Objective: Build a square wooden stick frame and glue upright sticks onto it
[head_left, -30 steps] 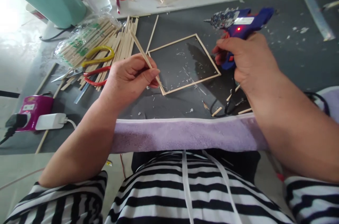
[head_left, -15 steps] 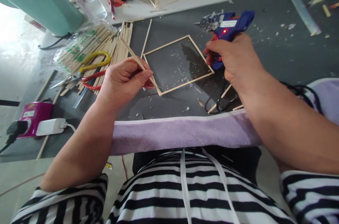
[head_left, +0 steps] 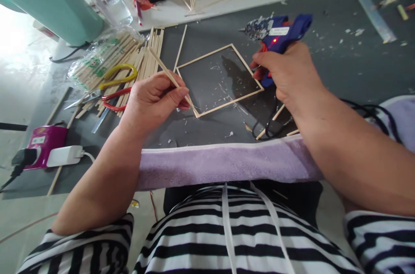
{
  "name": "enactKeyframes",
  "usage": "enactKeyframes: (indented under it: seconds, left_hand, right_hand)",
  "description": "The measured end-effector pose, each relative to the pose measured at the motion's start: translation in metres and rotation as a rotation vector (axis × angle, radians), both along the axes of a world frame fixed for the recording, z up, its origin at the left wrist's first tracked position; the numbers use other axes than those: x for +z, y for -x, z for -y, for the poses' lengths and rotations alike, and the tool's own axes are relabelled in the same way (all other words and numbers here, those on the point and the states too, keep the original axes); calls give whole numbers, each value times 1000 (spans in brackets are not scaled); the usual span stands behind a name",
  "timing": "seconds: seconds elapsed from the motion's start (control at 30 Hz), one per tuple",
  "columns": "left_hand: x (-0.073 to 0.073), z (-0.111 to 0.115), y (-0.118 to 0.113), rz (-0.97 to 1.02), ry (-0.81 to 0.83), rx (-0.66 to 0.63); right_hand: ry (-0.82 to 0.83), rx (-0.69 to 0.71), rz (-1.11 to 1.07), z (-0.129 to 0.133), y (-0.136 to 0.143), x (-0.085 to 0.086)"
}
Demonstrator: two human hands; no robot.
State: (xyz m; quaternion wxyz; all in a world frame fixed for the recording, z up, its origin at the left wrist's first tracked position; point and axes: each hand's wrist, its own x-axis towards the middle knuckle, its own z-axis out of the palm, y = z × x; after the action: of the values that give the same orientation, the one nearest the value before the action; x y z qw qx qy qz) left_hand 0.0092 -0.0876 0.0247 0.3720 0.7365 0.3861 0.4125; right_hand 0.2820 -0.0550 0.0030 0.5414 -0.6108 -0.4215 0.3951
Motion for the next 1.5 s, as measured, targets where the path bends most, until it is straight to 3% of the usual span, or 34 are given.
enactKeyframes:
  seconds: [0.33, 1.5]
  left_hand:
    - [-5, -9, 4, 25, -71, -75]
    - [-3, -4, 1, 8, -56, -46]
  right_hand:
    - [-30, -10, 37, -7, -2, -7]
    - [-41, -14, -31, -3, 0, -3]
